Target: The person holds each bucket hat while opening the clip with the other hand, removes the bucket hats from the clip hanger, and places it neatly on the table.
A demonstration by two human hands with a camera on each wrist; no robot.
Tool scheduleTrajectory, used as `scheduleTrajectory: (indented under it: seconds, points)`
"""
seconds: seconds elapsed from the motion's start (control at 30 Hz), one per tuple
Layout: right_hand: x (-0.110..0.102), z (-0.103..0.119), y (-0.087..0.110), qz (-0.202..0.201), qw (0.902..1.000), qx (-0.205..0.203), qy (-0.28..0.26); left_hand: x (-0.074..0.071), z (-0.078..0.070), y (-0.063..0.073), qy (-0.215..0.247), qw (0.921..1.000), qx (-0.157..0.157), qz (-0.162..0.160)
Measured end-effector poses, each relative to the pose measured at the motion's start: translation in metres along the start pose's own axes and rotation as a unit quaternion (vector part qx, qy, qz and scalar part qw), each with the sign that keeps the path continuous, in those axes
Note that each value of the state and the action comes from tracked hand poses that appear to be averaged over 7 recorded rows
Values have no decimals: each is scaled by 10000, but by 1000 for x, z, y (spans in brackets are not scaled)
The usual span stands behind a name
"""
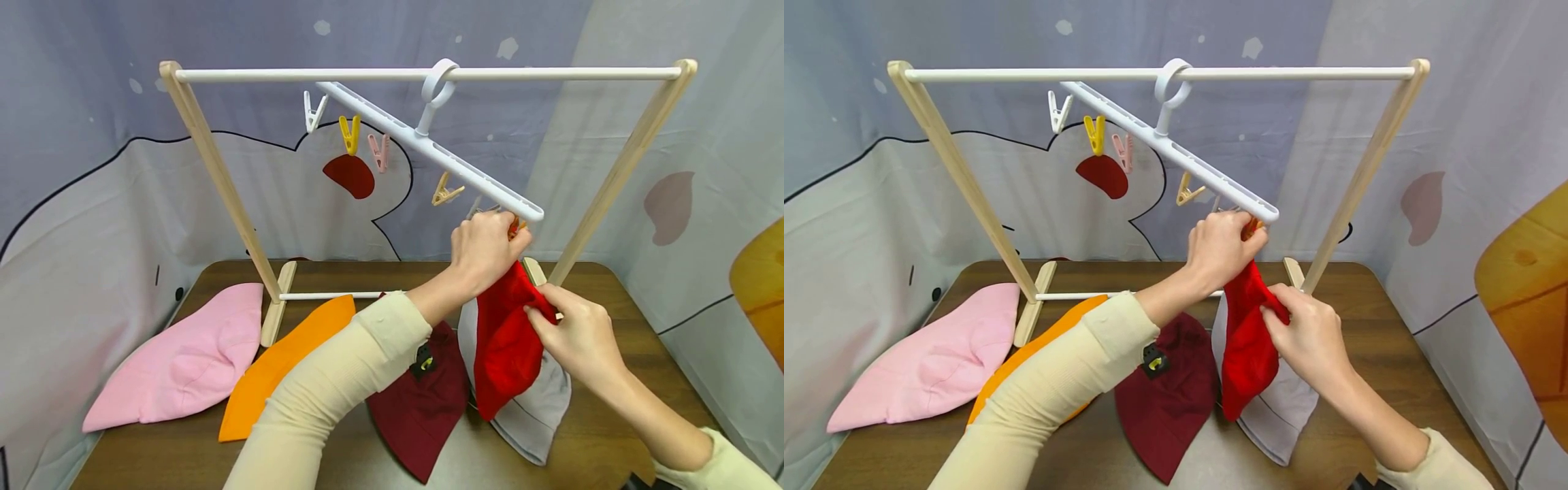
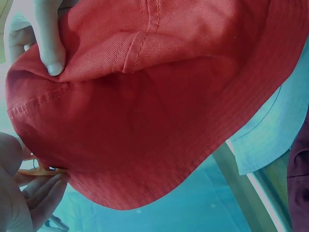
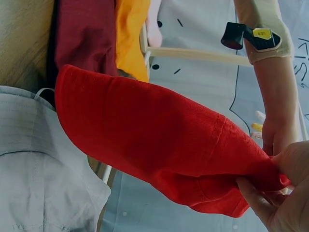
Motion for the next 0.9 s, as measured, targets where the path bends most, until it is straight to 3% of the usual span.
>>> scheduleTrajectory:
  seconds: [0.6, 0.9]
  points:
    - [4, -8, 4, 38, 9998, 163, 93, -2, 1, -2, 26, 9998, 14, 173]
    - [12, -22, 13, 456, 9973, 577, 5, -3, -1, -3, 86, 9998, 75, 146]
Point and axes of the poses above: each hand's wrist, its own y-axis away from the middle knuckle, its own x-axis out of the palm, z = x × y, the point moved 8 cm from there along -y, towards the middle knuckle, and after that the axes turned 11 degrees about -x, right-handed, at the moved point
